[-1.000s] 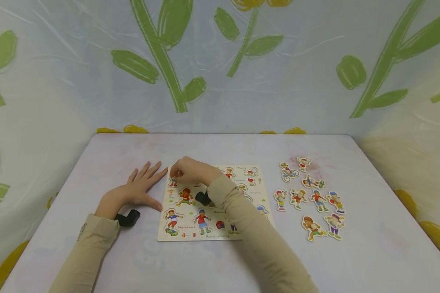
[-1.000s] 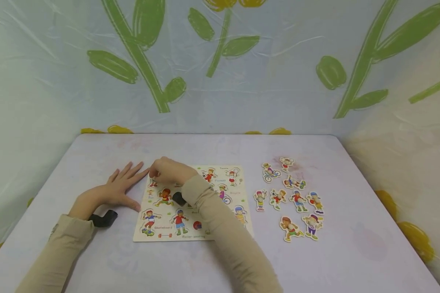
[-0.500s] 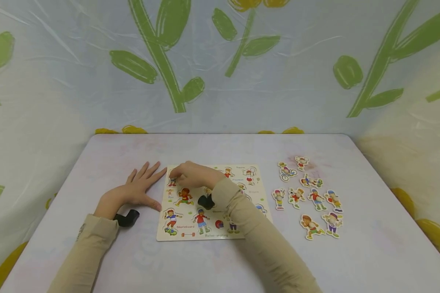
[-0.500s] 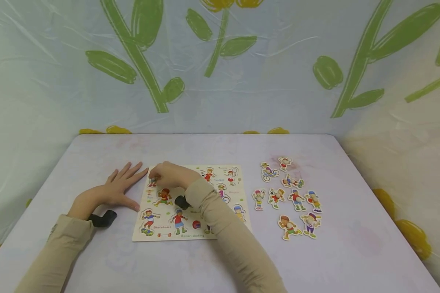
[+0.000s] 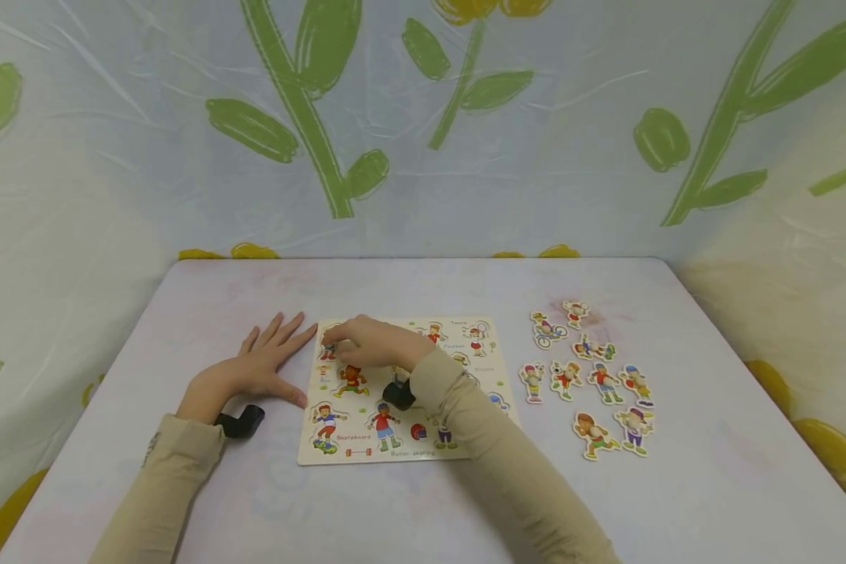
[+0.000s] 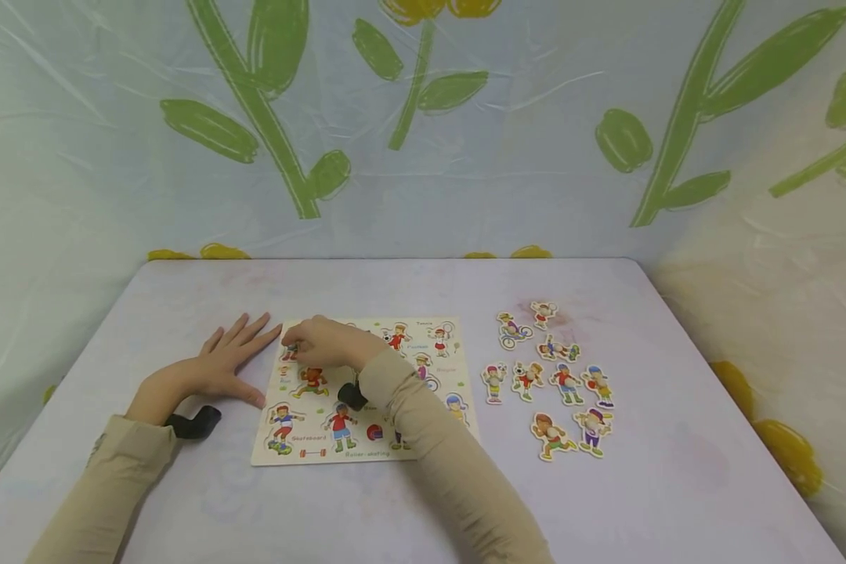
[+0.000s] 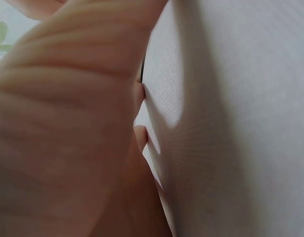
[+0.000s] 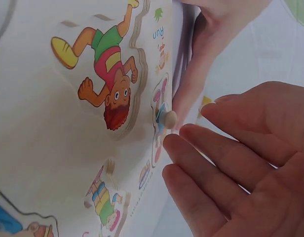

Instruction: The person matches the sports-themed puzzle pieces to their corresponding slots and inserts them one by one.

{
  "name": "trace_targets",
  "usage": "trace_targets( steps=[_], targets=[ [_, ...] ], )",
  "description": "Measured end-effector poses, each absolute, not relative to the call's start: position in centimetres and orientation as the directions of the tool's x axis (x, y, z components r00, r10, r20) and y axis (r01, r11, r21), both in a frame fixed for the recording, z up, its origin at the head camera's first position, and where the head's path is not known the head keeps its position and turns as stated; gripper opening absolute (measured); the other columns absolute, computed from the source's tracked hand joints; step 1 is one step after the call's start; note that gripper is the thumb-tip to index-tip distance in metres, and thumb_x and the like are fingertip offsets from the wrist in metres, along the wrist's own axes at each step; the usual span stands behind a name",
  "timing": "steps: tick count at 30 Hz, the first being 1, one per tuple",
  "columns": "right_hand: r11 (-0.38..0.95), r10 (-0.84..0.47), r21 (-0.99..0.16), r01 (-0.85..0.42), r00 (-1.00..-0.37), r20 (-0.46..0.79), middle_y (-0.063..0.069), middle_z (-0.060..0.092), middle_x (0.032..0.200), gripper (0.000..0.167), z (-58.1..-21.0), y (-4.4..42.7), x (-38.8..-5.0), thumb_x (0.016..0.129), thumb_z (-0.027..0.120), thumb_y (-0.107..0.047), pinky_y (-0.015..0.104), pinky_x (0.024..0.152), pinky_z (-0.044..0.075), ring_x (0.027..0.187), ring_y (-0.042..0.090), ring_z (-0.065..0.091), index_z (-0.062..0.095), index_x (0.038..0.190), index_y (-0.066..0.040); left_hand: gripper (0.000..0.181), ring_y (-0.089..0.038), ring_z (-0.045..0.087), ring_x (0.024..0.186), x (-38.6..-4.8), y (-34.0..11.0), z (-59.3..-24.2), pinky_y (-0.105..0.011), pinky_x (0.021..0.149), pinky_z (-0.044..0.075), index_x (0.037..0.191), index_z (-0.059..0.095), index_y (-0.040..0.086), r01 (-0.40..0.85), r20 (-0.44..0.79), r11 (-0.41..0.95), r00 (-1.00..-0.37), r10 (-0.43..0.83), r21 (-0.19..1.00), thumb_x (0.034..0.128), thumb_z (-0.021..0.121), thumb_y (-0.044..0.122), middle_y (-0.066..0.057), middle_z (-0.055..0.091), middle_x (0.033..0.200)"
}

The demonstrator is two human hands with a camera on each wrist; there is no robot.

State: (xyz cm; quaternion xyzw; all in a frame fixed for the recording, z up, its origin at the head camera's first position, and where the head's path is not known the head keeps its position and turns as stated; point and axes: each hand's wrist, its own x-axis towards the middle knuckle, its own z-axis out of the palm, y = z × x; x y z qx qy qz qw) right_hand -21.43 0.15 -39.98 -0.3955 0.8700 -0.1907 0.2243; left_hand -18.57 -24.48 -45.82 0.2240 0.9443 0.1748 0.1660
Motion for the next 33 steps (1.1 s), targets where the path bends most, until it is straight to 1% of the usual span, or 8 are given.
trace_targets(
  steps=[4,8,11,16,20,28,33],
  targets=[
    [0.587,-0.792,-0.519,-0.621,-0.575,-0.208,0.005,0.052,0.146,0.040,-39.8,0.8,-21.0,0.102,0.050,-0.014,0.035,0.115,0.033,0.139,0.021,0.043,0.055,0.142,-0.010,0.125,-0.042,-0.016,0.148,-18.5,-24.6,-45.8,-0.067,0.113,-0.011,0.161,0.012,0.019,0.365,-0.236,0.841,-0.845,0.480,0.400,0.0665,0.076,0.071,-0.012,-0.006,0.166],
    [0.559,-0.808,-0.525,-0.642,-0.565,-0.169,0.006,0.053,0.146,0.040,-39.6,1.9,-20.5,0.102,0.052,-0.013,0.032,0.115,0.034,0.138,0.019,0.044,0.055,0.141,-0.006,0.126,-0.041,-0.017,0.148,-18.6,-24.6,-45.9,-0.066,0.113,-0.012,0.161,0.012,0.020,0.363,-0.237,0.843,-0.846,0.477,0.397,0.0654,0.075,0.073,-0.012,-0.006,0.166],
    [0.555,-0.807,-0.525,-0.646,-0.572,-0.149,0.008,0.054,0.144,0.038,-39.2,3.1,-20.1,0.101,0.055,-0.011,0.033,0.114,0.035,0.137,0.021,0.045,0.057,0.138,-0.003,0.127,-0.042,-0.016,0.148,-18.7,-24.6,-46.2,-0.067,0.112,-0.011,0.161,0.013,0.020,0.368,-0.221,0.836,-0.848,0.481,0.407,0.0641,0.076,0.074,-0.012,-0.005,0.166],
    [0.566,-0.790,-0.515,-0.644,-0.602,-0.115,0.011,0.058,0.139,0.036,-38.6,5.6,-19.6,0.099,0.057,-0.009,0.037,0.111,0.040,0.133,0.024,0.050,0.060,0.134,-0.001,0.127,-0.041,-0.016,0.148,-18.7,-24.6,-46.4,-0.067,0.113,-0.011,0.161,0.012,0.021,0.371,-0.214,0.837,-0.851,0.480,0.402,0.0642,0.076,0.074,-0.012,-0.005,0.166],
    [0.583,-0.773,-0.491,-0.647,-0.629,-0.088,0.011,0.060,0.136,0.035,-38.2,7.6,-19.4,0.099,0.058,-0.010,0.038,0.110,0.041,0.131,0.025,0.052,0.061,0.133,-0.002,0.129,-0.040,-0.017,0.148,-18.8,-24.7,-46.4,-0.066,0.113,-0.012,0.161,0.012,0.021,0.360,-0.223,0.840,-0.852,0.473,0.405,0.0627,0.076,0.074,-0.012,-0.005,0.167],
    [0.598,-0.750,-0.476,-0.644,-0.659,-0.050,0.011,0.062,0.133,0.033,-37.5,11.3,-18.9,0.097,0.059,-0.008,0.042,0.108,0.043,0.126,0.027,0.055,0.063,0.130,-0.001,0.130,-0.035,-0.019,0.149,-19.2,-25.1,-47.1,-0.063,0.115,-0.011,0.161,0.009,0.028,0.352,-0.239,0.858,-0.858,0.455,0.373,0.0603,0.073,0.080,-0.005,-0.008,0.167],
    [0.603,-0.741,-0.462,-0.650,-0.672,-0.021,0.010,0.065,0.127,0.030,-37.2,13.5,-18.5,0.096,0.060,-0.007,0.042,0.104,0.046,0.121,0.027,0.058,0.065,0.125,-0.001,0.131,-0.035,-0.018,0.149,-19.5,-25.1,-47.3,-0.064,0.114,-0.011,0.161,0.009,0.029,0.348,-0.242,0.854,-0.855,0.458,0.386,0.0590,0.072,0.081,-0.006,-0.007,0.167]
  ],
)
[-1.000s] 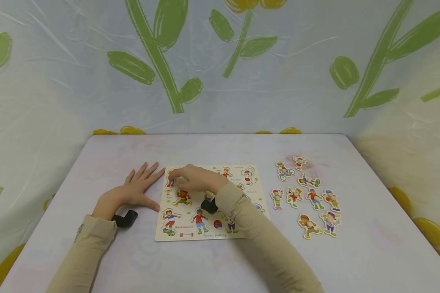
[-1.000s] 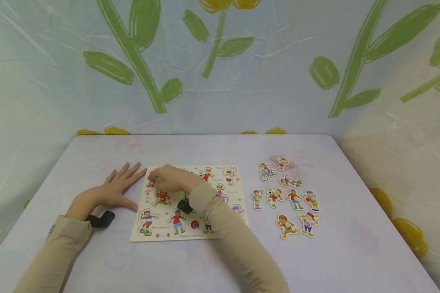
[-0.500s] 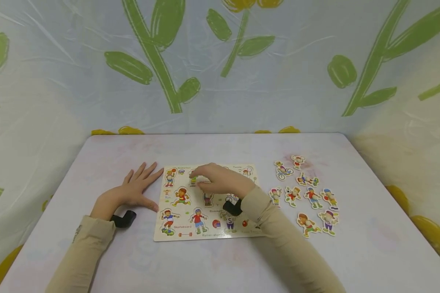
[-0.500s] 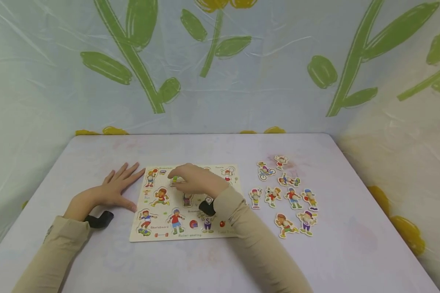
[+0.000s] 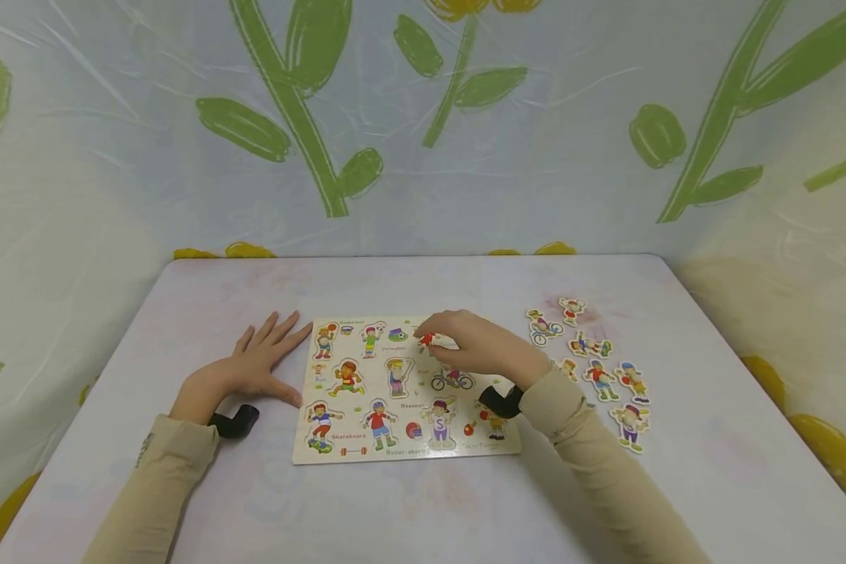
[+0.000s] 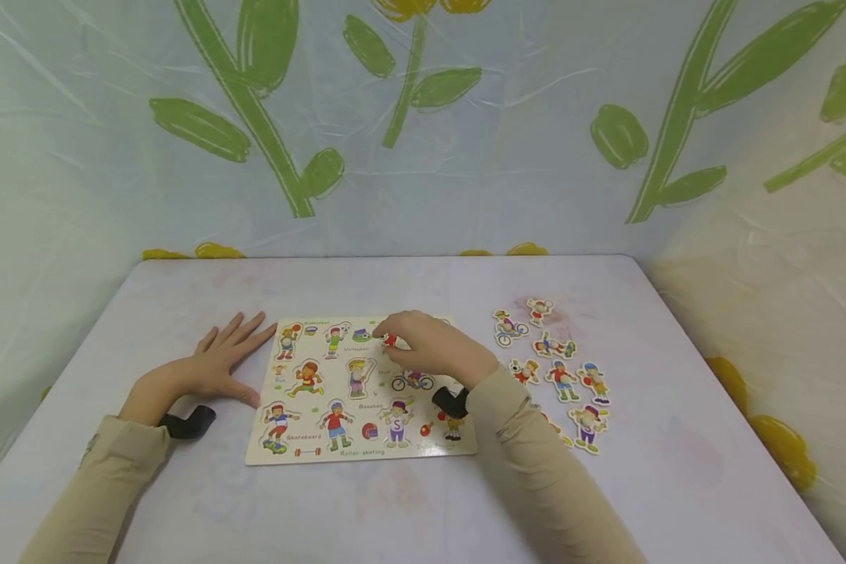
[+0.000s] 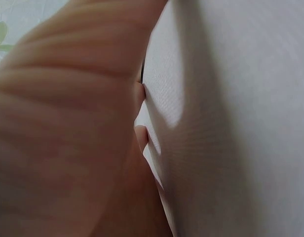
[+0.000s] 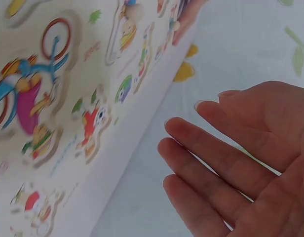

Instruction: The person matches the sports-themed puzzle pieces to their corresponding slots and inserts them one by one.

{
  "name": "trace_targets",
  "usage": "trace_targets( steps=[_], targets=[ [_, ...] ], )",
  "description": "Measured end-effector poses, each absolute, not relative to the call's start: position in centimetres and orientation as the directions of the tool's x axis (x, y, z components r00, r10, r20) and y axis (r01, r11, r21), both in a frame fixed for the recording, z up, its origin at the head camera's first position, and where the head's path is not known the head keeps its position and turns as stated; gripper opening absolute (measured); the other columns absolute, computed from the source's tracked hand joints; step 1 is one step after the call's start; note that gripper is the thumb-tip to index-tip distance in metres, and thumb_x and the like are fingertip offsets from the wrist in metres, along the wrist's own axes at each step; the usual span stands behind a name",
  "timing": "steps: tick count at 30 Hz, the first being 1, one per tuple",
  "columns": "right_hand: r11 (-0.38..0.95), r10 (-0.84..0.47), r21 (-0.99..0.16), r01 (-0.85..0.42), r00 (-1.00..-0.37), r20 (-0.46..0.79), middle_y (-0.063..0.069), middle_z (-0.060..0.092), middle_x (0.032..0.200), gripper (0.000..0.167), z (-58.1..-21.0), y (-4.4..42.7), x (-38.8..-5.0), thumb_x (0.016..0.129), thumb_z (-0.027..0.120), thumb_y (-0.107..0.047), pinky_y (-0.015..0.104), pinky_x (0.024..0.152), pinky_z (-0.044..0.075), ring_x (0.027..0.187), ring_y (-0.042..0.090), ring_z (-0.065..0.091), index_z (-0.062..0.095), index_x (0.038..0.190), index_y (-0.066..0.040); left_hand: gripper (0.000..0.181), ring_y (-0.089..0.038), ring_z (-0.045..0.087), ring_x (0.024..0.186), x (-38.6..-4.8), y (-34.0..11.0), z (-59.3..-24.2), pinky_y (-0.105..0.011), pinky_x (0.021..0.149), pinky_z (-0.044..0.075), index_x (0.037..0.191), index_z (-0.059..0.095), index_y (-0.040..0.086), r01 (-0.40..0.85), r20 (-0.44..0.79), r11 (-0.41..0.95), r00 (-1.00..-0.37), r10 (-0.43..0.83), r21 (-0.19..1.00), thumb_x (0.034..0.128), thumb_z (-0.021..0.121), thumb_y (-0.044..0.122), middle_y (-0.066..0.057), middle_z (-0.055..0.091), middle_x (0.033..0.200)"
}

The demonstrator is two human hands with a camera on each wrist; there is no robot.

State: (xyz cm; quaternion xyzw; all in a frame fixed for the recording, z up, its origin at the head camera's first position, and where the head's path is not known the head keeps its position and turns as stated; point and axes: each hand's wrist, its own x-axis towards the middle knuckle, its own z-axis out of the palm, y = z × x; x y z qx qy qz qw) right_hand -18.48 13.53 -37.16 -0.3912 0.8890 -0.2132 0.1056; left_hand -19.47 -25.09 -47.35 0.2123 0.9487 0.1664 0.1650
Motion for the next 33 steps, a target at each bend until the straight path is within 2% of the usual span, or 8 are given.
trace_targets(
  steps=[3,12,20,27,33],
  targets=[
    [0.591,-0.745,-0.453,-0.667,-0.667,0.010,0.012,0.066,0.125,0.028,-37.0,14.7,-18.3,0.095,0.060,-0.005,0.043,0.103,0.047,0.119,0.029,0.060,0.066,0.122,-0.001,0.131,-0.035,-0.019,0.149,-19.4,-25.2,-47.2,-0.063,0.115,-0.012,0.161,0.008,0.028,0.344,-0.244,0.856,-0.857,0.454,0.385,0.0592,0.073,0.081,-0.006,-0.008,0.167],
    [0.620,-0.694,-0.432,-0.655,-0.714,0.087,0.011,0.070,0.117,0.024,-36.9,18.6,-17.5,0.093,0.064,-0.003,0.045,0.096,0.052,0.111,0.028,0.064,0.070,0.116,0.000,0.128,-0.041,-0.016,0.148,-18.6,-24.6,-45.9,-0.065,0.113,-0.011,0.161,0.012,0.022,0.346,-0.227,0.837,-0.854,0.468,0.423,0.0633,0.077,0.073,-0.012,-0.005,0.167],
    [0.653,-0.631,-0.422,-0.630,-0.760,0.158,0.005,0.071,0.098,0.021,-37.3,22.2,-17.1,0.087,0.069,0.001,0.040,0.078,0.056,0.087,0.020,0.065,0.073,0.108,-0.002,0.128,-0.041,-0.016,0.149,-18.8,-24.5,-46.1,-0.065,0.114,-0.012,0.161,0.013,0.022,0.349,-0.225,0.841,-0.856,0.466,0.413,0.0627,0.076,0.074,-0.011,-0.005,0.167],
    [0.679,-0.605,-0.444,-0.585,-0.788,0.113,-0.003,0.068,0.087,0.014,-37.7,24.5,-17.2,0.085,0.072,0.001,0.039,0.071,0.056,0.079,0.015,0.061,0.073,0.098,-0.003,0.128,-0.041,-0.017,0.148,-18.8,-24.4,-46.1,-0.065,0.113,-0.012,0.161,0.012,0.022,0.344,-0.236,0.843,-0.854,0.464,0.413,0.0631,0.076,0.074,-0.012,-0.005,0.167],
    [0.727,-0.581,-0.443,-0.525,-0.814,0.011,-0.008,0.064,0.081,0.012,-38.2,25.4,-16.9,0.084,0.076,-0.003,0.035,0.067,0.054,0.074,0.011,0.056,0.073,0.095,-0.005,0.127,-0.041,-0.016,0.149,-18.7,-24.5,-45.9,-0.065,0.114,-0.012,0.161,0.012,0.021,0.334,-0.252,0.852,-0.854,0.455,0.404,0.0639,0.077,0.072,-0.012,-0.005,0.167]
  ],
)
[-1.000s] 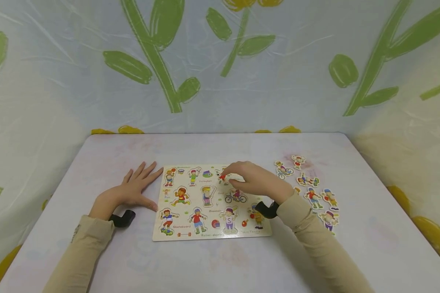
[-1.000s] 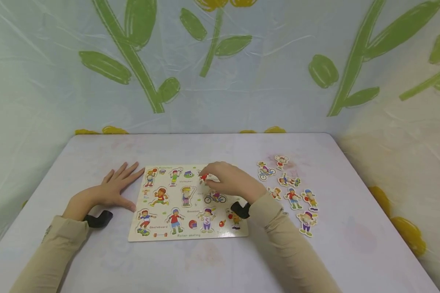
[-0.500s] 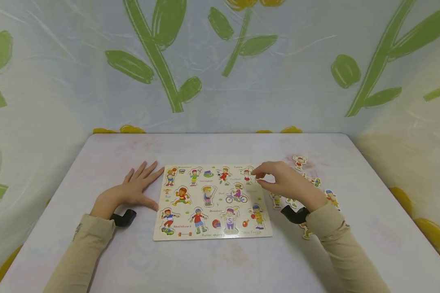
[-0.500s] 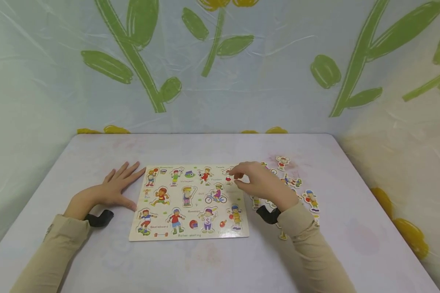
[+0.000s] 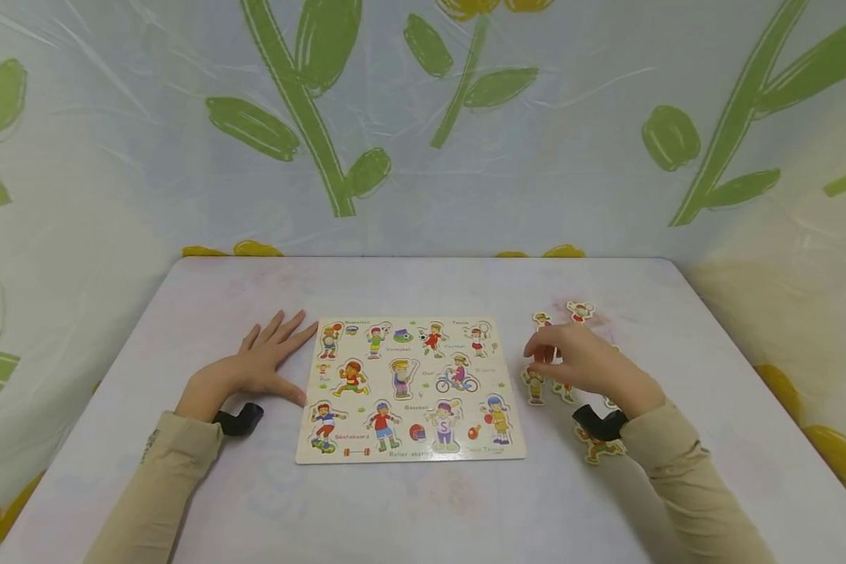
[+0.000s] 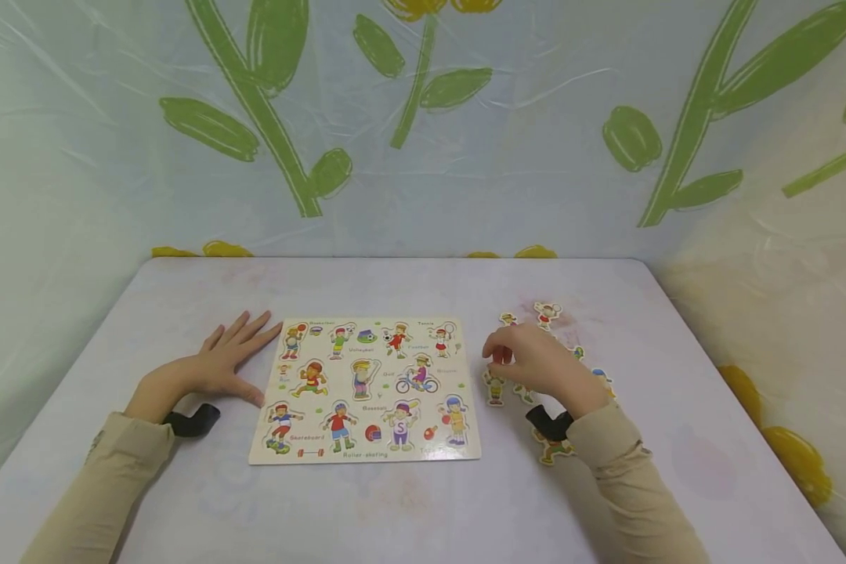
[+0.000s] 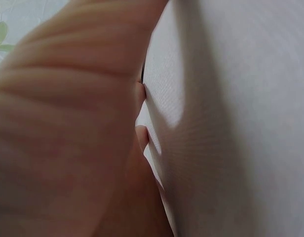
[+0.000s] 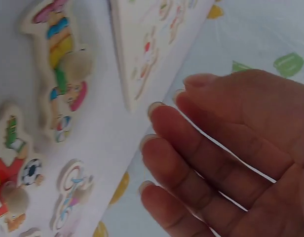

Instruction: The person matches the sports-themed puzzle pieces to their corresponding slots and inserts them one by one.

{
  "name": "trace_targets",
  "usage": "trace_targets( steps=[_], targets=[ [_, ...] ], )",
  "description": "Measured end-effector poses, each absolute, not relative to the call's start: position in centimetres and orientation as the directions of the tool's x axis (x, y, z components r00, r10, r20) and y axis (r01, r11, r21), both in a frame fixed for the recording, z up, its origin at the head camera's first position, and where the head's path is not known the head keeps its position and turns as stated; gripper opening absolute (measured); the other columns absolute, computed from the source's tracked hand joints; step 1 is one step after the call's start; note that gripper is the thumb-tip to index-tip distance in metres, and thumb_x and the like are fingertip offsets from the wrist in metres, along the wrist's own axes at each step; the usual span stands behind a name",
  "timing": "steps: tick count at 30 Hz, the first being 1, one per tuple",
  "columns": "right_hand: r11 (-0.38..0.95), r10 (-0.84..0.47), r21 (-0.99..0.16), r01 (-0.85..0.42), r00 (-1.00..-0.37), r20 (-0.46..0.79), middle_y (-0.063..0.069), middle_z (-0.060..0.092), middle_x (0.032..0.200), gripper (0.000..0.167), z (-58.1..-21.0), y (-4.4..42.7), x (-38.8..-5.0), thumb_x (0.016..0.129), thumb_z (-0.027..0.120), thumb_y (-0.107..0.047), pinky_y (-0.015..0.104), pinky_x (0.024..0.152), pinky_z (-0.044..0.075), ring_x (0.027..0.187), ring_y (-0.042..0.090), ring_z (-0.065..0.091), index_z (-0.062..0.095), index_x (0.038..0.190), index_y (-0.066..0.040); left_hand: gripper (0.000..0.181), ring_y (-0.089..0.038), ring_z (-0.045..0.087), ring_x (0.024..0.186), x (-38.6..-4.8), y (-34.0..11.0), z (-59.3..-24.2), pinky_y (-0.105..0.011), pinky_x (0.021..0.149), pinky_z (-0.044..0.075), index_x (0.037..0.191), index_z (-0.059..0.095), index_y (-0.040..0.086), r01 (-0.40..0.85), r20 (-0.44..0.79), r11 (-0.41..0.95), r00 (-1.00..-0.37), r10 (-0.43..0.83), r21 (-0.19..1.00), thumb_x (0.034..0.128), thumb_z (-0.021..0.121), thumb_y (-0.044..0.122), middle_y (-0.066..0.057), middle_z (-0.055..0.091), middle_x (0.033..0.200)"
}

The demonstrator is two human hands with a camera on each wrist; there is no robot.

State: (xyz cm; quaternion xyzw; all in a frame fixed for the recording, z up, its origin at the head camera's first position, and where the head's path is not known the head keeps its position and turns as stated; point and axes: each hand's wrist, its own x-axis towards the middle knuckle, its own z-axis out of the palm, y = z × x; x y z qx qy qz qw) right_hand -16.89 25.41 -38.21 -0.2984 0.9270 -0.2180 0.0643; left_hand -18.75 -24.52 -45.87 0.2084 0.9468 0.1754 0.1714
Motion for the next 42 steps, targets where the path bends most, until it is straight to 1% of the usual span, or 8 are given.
trace_targets(
  steps=[5,8,13,18,29,33,36,42],
  targets=[
    [0.761,-0.555,-0.450,-0.468,-0.829,-0.076,-0.007,0.059,0.077,0.010,-39.3,25.8,-16.7,0.083,0.076,-0.005,0.027,0.062,0.049,0.072,0.012,0.053,0.073,0.091,-0.008,0.127,-0.041,-0.016,0.149,-18.7,-24.6,-46.0,-0.065,0.113,-0.012,0.161,0.012,0.022,0.338,-0.246,0.851,-0.856,0.456,0.401,0.0637,0.077,0.073,-0.012,-0.005,0.167],
    [0.773,-0.546,-0.452,-0.445,-0.829,-0.117,-0.007,0.059,0.076,0.009,-39.8,25.7,-16.7,0.082,0.076,-0.004,0.026,0.061,0.049,0.071,0.012,0.053,0.072,0.088,-0.010,0.128,-0.040,-0.016,0.149,-18.7,-24.6,-46.1,-0.065,0.114,-0.012,0.161,0.012,0.022,0.339,-0.246,0.852,-0.856,0.455,0.398,0.0637,0.076,0.073,-0.011,-0.005,0.167],
    [0.788,-0.519,-0.470,-0.397,-0.839,-0.162,-0.004,0.060,0.075,0.010,-40.4,25.4,-16.7,0.081,0.074,0.000,0.026,0.057,0.049,0.069,0.013,0.052,0.070,0.084,-0.008,0.128,-0.040,-0.017,0.149,-18.7,-24.6,-46.1,-0.064,0.114,-0.012,0.161,0.012,0.022,0.340,-0.242,0.848,-0.855,0.459,0.408,0.0638,0.077,0.073,-0.011,-0.006,0.167],
    [0.810,-0.475,-0.478,-0.339,-0.858,-0.196,0.000,0.056,0.073,0.010,-40.5,24.9,-16.5,0.079,0.073,0.002,0.027,0.052,0.046,0.066,0.015,0.050,0.068,0.082,-0.007,0.128,-0.040,-0.016,0.149,-18.7,-24.6,-46.0,-0.064,0.114,-0.012,0.161,0.012,0.021,0.337,-0.242,0.849,-0.856,0.457,0.408,0.0632,0.077,0.073,-0.011,-0.005,0.167],
    [0.822,-0.460,-0.467,-0.325,-0.863,-0.209,0.000,0.056,0.072,0.012,-40.5,24.6,-16.7,0.076,0.076,0.001,0.028,0.053,0.046,0.066,0.015,0.050,0.068,0.082,-0.007,0.126,-0.042,-0.015,0.148,-18.6,-24.5,-45.7,-0.065,0.114,-0.011,0.161,0.014,0.019,0.340,-0.236,0.844,-0.856,0.460,0.414,0.0650,0.079,0.069,-0.013,-0.004,0.166],
    [0.831,-0.458,-0.457,-0.317,-0.857,-0.237,0.001,0.056,0.073,0.011,-40.5,24.6,-16.9,0.078,0.074,0.000,0.028,0.052,0.046,0.066,0.016,0.051,0.068,0.083,-0.007,0.127,-0.041,-0.016,0.149,-18.7,-24.5,-45.8,-0.064,0.114,-0.012,0.161,0.013,0.020,0.338,-0.239,0.846,-0.856,0.458,0.412,0.0645,0.078,0.071,-0.012,-0.005,0.167],
    [0.839,-0.454,-0.441,-0.320,-0.857,-0.243,0.001,0.055,0.074,0.012,-40.4,24.6,-17.0,0.077,0.074,0.000,0.028,0.052,0.047,0.067,0.016,0.050,0.067,0.081,-0.008,0.128,-0.040,-0.016,0.149,-18.7,-24.5,-46.0,-0.063,0.114,-0.012,0.161,0.012,0.021,0.337,-0.241,0.851,-0.858,0.454,0.404,0.0636,0.077,0.073,-0.010,-0.006,0.167],
    [0.818,-0.482,-0.445,-0.365,-0.857,-0.182,0.000,0.057,0.073,0.014,-39.7,24.3,-17.6,0.074,0.076,0.001,0.029,0.059,0.046,0.068,0.016,0.051,0.067,0.079,-0.007,0.129,-0.039,-0.017,0.149,-18.9,-24.6,-46.1,-0.063,0.114,-0.013,0.161,0.012,0.021,0.330,-0.247,0.855,-0.860,0.447,0.399,0.0629,0.077,0.073,-0.010,-0.006,0.167]
  ],
)
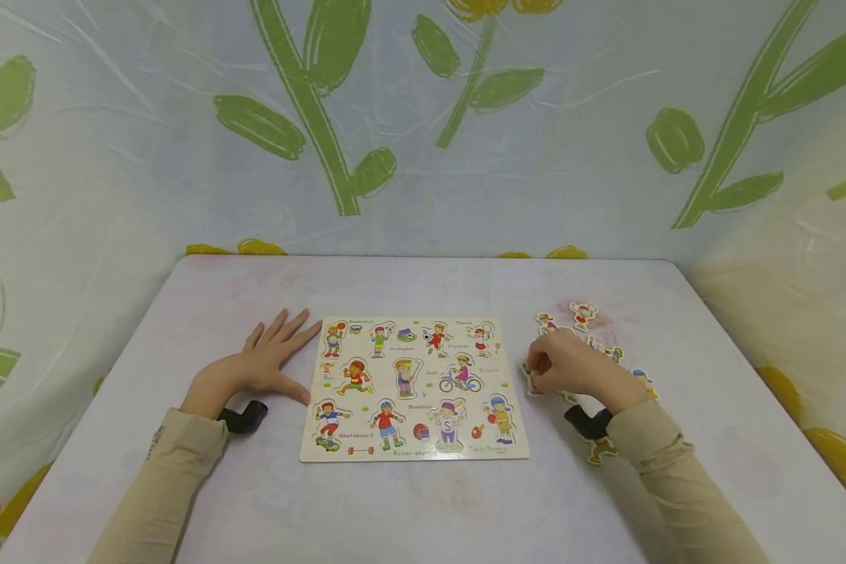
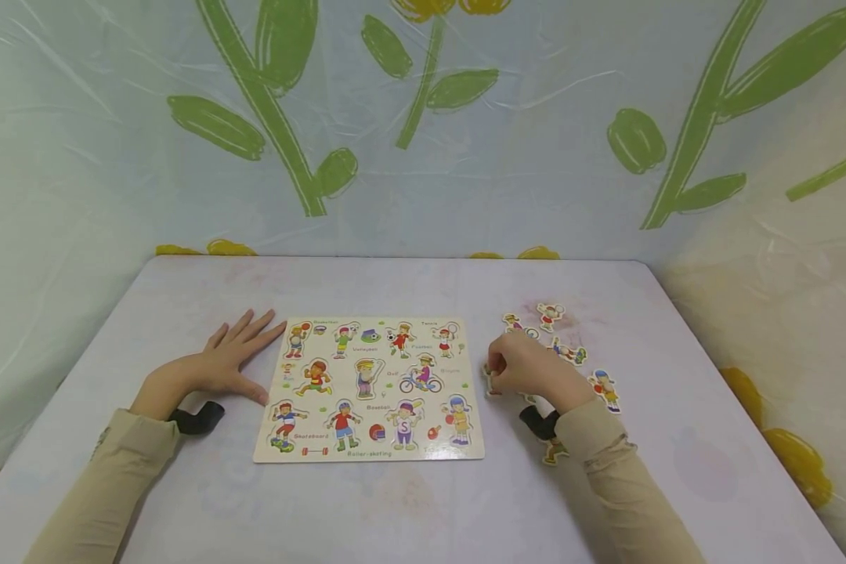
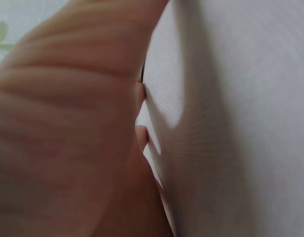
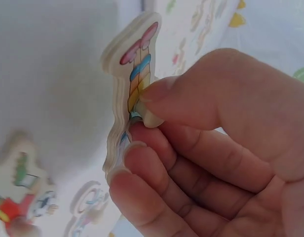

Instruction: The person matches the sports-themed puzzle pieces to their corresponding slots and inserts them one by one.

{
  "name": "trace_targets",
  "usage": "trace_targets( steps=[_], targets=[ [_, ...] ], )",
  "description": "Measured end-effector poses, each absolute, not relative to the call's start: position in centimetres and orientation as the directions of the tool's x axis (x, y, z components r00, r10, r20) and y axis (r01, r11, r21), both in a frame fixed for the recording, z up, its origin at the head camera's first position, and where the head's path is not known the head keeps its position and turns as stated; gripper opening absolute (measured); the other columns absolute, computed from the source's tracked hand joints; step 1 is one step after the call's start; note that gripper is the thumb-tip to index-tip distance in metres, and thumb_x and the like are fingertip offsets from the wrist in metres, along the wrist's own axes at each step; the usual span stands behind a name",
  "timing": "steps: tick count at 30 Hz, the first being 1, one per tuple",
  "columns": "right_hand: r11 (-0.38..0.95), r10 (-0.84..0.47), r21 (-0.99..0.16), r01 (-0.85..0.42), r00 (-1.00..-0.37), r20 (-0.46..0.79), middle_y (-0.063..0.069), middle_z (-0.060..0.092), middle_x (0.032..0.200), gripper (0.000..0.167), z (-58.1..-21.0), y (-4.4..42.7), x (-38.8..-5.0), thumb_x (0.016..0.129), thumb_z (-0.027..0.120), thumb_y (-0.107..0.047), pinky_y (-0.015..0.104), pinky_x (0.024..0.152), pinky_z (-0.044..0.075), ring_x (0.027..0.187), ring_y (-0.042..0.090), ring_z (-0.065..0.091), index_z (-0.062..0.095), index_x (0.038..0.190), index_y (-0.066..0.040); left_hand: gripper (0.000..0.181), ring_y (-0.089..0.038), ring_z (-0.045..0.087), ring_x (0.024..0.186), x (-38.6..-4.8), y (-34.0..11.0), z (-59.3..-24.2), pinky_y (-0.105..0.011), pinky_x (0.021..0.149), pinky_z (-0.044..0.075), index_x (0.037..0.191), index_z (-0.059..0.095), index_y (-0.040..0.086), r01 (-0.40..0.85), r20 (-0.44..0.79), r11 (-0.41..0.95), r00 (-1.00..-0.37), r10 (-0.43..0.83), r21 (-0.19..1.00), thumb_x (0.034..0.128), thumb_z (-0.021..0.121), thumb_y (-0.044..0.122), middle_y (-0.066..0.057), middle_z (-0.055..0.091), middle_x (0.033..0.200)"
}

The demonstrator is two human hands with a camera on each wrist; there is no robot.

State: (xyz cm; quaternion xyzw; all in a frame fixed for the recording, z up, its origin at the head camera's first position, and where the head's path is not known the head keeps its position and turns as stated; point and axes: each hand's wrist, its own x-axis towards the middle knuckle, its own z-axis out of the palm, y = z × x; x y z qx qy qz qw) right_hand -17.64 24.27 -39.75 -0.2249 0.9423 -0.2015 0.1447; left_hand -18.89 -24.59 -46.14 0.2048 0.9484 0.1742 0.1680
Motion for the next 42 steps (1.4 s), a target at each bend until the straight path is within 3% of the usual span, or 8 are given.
trace_targets(
  steps=[16,42],
  targets=[
    [0.789,-0.524,-0.452,-0.415,-0.839,-0.143,-0.001,0.056,0.069,0.014,-39.1,22.0,-19.9,0.072,0.077,0.000,0.029,0.057,0.044,0.066,0.015,0.049,0.066,0.075,-0.008,0.130,-0.036,-0.019,0.149,-19.0,-24.9,-46.8,-0.061,0.115,-0.013,0.161,0.009,0.027,0.339,-0.243,0.854,-0.858,0.453,0.395,0.0615,0.074,0.078,-0.006,-0.008,0.167],
    [0.743,-0.591,-0.457,-0.489,-0.799,-0.107,0.003,0.063,0.075,0.006,-36.9,15.5,-23.0,0.076,0.075,-0.003,0.031,0.063,0.049,0.068,0.018,0.053,0.070,0.079,-0.005,0.127,-0.041,-0.015,0.149,-18.6,-24.2,-45.4,-0.063,0.114,-0.012,0.161,0.014,0.020,0.321,-0.252,0.850,-0.858,0.448,0.418,0.0640,0.078,0.071,-0.012,-0.004,0.167]
  ],
)
